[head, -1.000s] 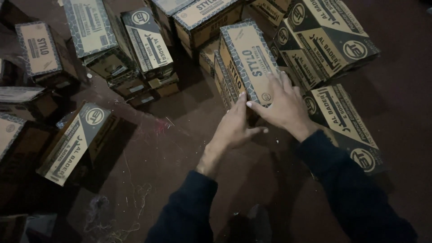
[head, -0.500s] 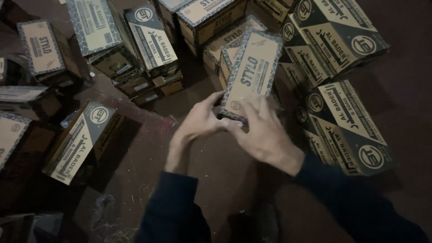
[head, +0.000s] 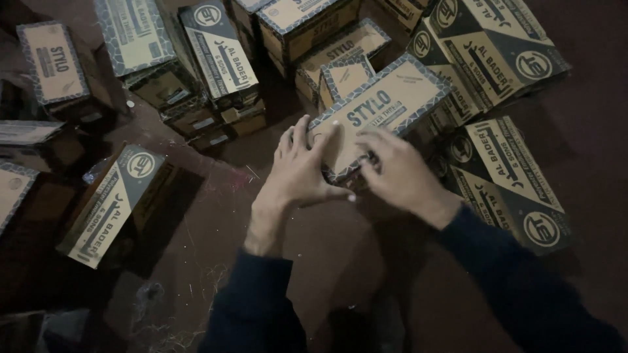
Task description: The person picks up cardboard boxes from a cluttered floor, opens them to reveal spools of thread, and places them onto a metal shelf. They repeat this process, moving boxes from the floor to the shelf and occasionally checking the contents.
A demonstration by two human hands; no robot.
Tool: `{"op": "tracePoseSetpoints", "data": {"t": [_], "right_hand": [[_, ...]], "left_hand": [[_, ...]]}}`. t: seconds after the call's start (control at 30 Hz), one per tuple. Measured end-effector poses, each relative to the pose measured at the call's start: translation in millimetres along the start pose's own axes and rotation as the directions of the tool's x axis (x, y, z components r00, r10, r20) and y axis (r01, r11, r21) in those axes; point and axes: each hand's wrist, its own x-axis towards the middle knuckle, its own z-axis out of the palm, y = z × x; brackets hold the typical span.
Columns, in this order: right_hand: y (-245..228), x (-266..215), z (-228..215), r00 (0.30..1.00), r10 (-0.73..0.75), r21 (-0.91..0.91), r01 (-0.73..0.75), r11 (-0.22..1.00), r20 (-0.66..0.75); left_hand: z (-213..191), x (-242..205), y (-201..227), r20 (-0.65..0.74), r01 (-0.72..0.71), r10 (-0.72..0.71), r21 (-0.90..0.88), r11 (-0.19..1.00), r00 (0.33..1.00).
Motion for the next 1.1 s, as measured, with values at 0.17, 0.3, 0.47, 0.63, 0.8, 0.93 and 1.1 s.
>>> {"op": "tracePoseSetpoints", "data": {"t": [0.17, 0.3, 0.47, 0.63, 0.8, 0.93, 1.1], "right_hand": [[40, 3, -29, 0.999, -0.040, -0.326, 0.037, 0.945, -0.001], [66, 8, -38, 0.990, -0.126, -0.395, 0.095, 0.914, -0.055], [57, 9, -44, 0.938, -0.306, -0.505, 0.188, 0.842, -0.162], [53, 22, -48, 0.896, -0.361, -0.368, 0.254, 0.894, -0.260], [48, 20, -47, 0.904, -0.335, -0.217, 0.283, 0.934, -0.266], [56, 10, -35, 0.874, -0.361, -0.259, 0.285, 0.923, -0.324], [105, 3, 3, 0.862, -0.355, -0.335, 0.234, 0.913, -0.362]], "left_hand": [[13, 9, -12, -0.119, -0.056, 0.072, 0.138, 0.989, 0.990], [0, 5, -7, -0.123, -0.100, 0.109, 0.079, 0.992, 0.986], [-24, -6, 0, -0.110, -0.090, 0.073, -0.150, 0.985, 0.991], [-32, -12, 10, -0.194, -0.107, 0.036, -0.367, 0.924, 0.980], [-28, -8, 9, -0.249, -0.109, -0.041, -0.558, 0.823, 0.968], [-25, -8, 15, -0.334, -0.144, -0.096, -0.627, 0.766, 0.938], [-7, 2, 13, -0.469, -0.152, -0.229, -0.643, 0.751, 0.853]]}}
